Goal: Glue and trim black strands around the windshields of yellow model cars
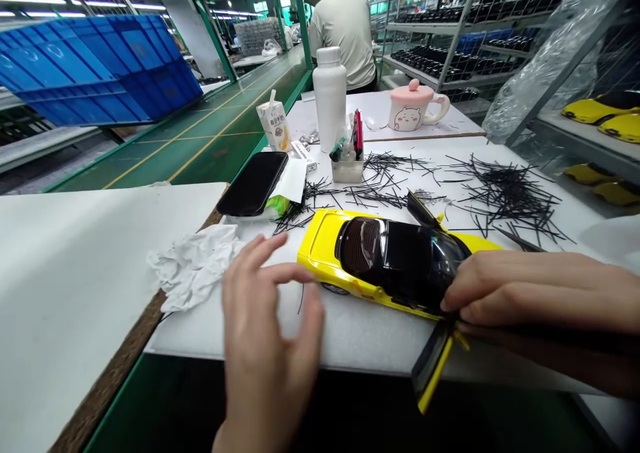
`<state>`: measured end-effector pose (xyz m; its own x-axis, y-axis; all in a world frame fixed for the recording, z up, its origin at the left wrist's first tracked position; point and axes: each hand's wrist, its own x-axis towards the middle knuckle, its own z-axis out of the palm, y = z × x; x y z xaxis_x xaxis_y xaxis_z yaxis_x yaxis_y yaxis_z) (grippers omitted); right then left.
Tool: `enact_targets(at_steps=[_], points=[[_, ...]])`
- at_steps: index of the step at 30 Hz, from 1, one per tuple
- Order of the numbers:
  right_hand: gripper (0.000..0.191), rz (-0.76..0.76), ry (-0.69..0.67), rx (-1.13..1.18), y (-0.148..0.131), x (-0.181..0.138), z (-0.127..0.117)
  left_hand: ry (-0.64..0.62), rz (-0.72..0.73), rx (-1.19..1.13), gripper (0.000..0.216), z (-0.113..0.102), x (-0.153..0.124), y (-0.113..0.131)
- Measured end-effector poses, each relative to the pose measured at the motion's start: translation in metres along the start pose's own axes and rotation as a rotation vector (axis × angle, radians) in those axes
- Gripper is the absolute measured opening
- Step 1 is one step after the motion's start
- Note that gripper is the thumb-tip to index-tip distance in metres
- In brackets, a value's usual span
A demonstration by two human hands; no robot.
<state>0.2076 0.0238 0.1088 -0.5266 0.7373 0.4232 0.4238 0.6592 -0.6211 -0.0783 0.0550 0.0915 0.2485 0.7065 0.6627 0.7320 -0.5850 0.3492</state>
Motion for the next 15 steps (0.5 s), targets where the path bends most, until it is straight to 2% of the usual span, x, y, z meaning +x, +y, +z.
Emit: enact_targets(at_steps=[3,8,15], points=[[0.013,-0.019,-0.115,0.011,0.000,0.001,-0.003,-0.108,0.092,-0.130,0.033,0.018,0.003,0.019],[0.007,0.048,-0.082,-0.074,0.001,0.000,-0.006,-0.158,0.080,-0.133,0.061,0.043,0.006,0.034],[0.008,0.049,-0.096,-0.087,0.003,-0.003,-0.004,-0.173,0.051,-0.128,0.065,0.046,0.007,0.032]])
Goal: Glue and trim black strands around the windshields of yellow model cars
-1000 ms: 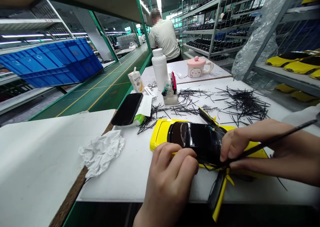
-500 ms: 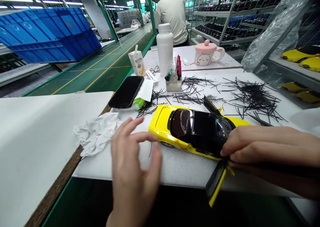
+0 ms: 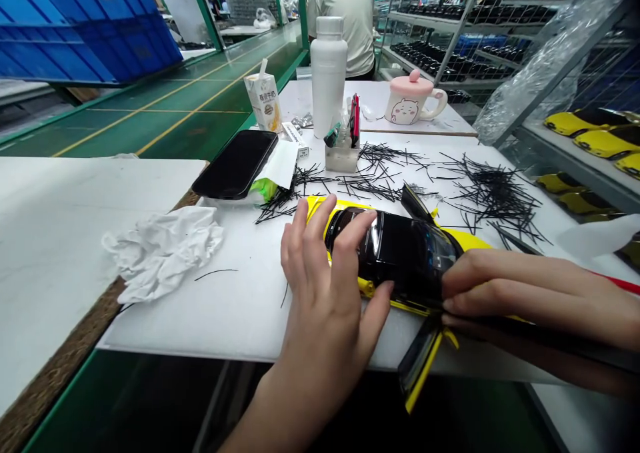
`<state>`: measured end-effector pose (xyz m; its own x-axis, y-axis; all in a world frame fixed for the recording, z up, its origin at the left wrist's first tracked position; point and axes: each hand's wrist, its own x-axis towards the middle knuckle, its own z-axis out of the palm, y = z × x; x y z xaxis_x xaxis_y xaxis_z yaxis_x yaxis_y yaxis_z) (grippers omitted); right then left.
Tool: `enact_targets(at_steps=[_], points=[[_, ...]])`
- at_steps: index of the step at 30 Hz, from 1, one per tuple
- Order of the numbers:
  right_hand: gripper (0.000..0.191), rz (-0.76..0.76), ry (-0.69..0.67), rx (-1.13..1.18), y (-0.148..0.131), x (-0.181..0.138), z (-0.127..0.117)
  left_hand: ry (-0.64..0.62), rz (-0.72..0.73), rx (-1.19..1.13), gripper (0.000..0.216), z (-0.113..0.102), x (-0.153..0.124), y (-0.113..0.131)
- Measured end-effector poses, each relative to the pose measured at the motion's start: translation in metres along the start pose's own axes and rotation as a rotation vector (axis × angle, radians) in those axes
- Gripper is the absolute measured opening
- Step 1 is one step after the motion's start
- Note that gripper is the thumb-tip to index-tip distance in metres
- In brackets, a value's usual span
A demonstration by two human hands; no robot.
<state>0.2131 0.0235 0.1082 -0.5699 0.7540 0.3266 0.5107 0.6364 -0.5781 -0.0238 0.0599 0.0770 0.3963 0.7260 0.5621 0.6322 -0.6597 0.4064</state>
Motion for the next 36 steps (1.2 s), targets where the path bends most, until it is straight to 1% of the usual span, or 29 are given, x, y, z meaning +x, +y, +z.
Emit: enact_targets(at_steps=[3,8,10,14,20,25,30,36], points=[[0.011,-0.008,-0.012,-0.017,0.002,-0.005,0.000,0.001,0.007,-0.001,0.067,-0.001,-0.001,-0.002],[0.014,0.024,-0.033,-0.003,0.001,-0.011,0.000,-0.026,0.006,-0.009,0.067,-0.001,-0.002,-0.004],[0.015,0.025,-0.012,0.000,0.000,-0.010,0.000,-0.022,0.001,-0.002,0.067,-0.001,-0.001,-0.003],[0.012,0.047,0.062,0.009,-0.002,-0.004,0.002,0.015,0.005,0.011,0.065,0.001,-0.001,-0.001],[0.008,0.073,0.076,0.034,-0.002,-0.003,0.007,0.008,0.008,0.001,0.064,0.001,-0.002,-0.001],[0.013,0.045,0.053,0.019,0.000,-0.004,0.008,0.009,-0.007,0.006,0.063,0.001,-0.001,-0.001],[0.010,0.019,0.056,-0.012,0.001,-0.003,0.007,0.018,0.006,0.011,0.062,0.002,-0.001,-0.001],[0.007,0.025,0.061,-0.068,-0.004,0.000,0.007,0.013,-0.001,-0.001,0.063,0.002,-0.002,-0.002]])
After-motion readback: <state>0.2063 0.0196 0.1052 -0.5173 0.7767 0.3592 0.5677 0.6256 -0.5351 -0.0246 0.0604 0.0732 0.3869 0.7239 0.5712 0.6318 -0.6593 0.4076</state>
